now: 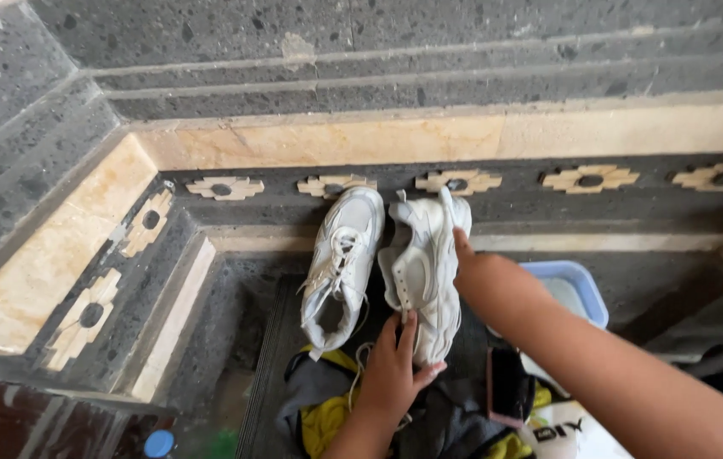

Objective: Brushing the crevices and midsole of a white sneaker using a toothbrush and cleaning solution

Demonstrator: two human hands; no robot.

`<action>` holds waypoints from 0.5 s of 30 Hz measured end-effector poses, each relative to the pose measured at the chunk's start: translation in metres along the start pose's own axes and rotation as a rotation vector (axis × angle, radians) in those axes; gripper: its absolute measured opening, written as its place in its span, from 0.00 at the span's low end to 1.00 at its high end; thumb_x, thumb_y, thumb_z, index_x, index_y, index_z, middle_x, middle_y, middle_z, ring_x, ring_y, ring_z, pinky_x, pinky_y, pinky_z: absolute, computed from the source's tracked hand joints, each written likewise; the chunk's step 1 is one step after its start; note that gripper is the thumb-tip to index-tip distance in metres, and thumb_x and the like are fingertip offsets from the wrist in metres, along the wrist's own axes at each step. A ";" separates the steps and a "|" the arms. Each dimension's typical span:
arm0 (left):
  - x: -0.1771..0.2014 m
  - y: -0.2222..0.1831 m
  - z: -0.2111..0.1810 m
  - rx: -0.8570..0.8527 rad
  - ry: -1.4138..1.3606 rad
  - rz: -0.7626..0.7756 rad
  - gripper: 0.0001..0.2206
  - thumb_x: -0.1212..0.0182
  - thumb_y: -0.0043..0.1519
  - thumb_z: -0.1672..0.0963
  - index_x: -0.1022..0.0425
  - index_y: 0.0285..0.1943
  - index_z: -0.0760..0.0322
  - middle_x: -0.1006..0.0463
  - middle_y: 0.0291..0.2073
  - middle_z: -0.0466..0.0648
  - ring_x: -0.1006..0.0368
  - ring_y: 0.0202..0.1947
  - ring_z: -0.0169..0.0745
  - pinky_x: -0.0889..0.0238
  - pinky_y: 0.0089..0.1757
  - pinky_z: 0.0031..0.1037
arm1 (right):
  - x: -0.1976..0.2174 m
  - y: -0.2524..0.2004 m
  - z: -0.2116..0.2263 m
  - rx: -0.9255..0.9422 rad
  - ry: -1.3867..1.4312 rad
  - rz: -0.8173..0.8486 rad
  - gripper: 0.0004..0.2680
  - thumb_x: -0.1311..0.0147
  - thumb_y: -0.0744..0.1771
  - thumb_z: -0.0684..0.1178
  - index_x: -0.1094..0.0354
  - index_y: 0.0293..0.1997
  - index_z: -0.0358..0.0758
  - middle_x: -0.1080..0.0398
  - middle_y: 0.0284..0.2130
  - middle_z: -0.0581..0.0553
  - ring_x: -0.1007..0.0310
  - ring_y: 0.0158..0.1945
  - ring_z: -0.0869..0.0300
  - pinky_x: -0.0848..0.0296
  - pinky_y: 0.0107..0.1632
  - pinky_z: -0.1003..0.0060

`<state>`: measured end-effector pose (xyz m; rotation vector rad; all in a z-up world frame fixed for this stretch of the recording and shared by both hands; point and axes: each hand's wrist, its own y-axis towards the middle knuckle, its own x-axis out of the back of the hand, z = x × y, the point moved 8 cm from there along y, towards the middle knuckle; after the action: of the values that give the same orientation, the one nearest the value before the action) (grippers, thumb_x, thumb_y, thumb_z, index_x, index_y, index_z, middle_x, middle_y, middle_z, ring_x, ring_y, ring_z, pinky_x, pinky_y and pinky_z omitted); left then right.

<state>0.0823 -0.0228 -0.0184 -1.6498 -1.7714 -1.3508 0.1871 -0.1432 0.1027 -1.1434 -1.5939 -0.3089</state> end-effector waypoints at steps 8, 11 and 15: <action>0.017 -0.005 -0.010 -0.073 -0.038 -0.052 0.45 0.35 0.65 0.45 0.64 0.81 0.60 0.46 0.71 0.71 0.40 0.65 0.75 0.34 0.52 0.53 | -0.031 -0.047 0.008 -0.128 0.218 0.042 0.37 0.49 0.64 0.43 0.77 0.80 0.35 0.24 0.30 0.46 0.25 0.27 0.53 0.30 0.27 0.57; 0.014 -0.003 -0.008 -0.111 -0.001 -0.123 0.46 0.36 0.65 0.45 0.66 0.82 0.60 0.46 0.71 0.72 0.39 0.65 0.75 0.34 0.52 0.54 | 0.013 -0.057 -0.004 -0.206 0.341 0.027 0.35 0.52 0.63 0.42 0.69 0.80 0.50 0.27 0.28 0.42 0.30 0.25 0.49 0.37 0.28 0.54; 0.016 -0.006 -0.010 -0.116 0.036 -0.107 0.46 0.36 0.65 0.45 0.66 0.82 0.60 0.45 0.72 0.71 0.38 0.65 0.73 0.34 0.53 0.53 | 0.049 -0.062 -0.018 -0.408 0.758 0.065 0.28 0.64 0.70 0.49 0.71 0.82 0.65 0.29 0.25 0.34 0.32 0.27 0.46 0.40 0.31 0.54</action>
<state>0.0697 -0.0211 -0.0033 -1.5983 -1.8152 -1.5474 0.1520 -0.1620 0.1730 -1.1793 -0.8377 -0.9336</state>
